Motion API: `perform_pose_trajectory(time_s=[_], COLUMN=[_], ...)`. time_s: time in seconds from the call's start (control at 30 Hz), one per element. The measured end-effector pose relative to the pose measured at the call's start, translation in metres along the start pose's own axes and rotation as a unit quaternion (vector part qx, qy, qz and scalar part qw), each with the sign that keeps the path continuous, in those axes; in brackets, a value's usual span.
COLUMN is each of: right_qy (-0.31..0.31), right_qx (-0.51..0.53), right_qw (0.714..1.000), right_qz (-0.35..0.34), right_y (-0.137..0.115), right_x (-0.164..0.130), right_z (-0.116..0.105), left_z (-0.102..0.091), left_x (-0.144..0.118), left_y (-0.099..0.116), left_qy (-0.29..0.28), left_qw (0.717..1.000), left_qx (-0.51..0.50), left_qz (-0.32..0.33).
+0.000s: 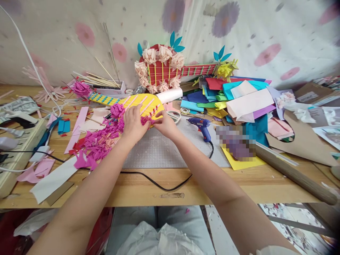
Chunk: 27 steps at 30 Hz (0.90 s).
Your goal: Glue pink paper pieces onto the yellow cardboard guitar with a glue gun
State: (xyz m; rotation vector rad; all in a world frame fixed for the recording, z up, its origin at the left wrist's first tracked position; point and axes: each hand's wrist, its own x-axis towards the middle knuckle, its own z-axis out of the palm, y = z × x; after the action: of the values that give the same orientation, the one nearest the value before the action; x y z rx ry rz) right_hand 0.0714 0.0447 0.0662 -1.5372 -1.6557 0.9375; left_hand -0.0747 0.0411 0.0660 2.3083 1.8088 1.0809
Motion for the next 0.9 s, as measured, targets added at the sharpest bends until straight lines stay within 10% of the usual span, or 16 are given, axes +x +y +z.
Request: perform_pose_trajectory(time_s=[0.3,0.57,0.73,0.9], right_qy=[-0.039,0.015,0.033,0.054], right_qx=[0.212,0.16,0.086,0.014], right_qw=[0.97,0.985,0.995,0.997], right_qz=[0.109,0.069,0.029,0.056], right_y=[-0.007,0.035,0.078,0.1], right_x=[-0.007,-0.02,-0.027,-0.025], right_z=[-0.012,-0.044,-0.06,-0.056], left_z=[0.003,0.009,0.038,0.067], left_x=[-0.001,-0.015,-0.035,-0.048], left_y=[0.0,0.02,0.043,0.049], left_qy=[0.017,0.066,-0.052,-0.14], left_qw=[1.0,0.989,0.97,0.979], left_qx=[-0.015,-0.049,-0.081,-0.103], left_qz=[0.016,0.124,0.222,0.11])
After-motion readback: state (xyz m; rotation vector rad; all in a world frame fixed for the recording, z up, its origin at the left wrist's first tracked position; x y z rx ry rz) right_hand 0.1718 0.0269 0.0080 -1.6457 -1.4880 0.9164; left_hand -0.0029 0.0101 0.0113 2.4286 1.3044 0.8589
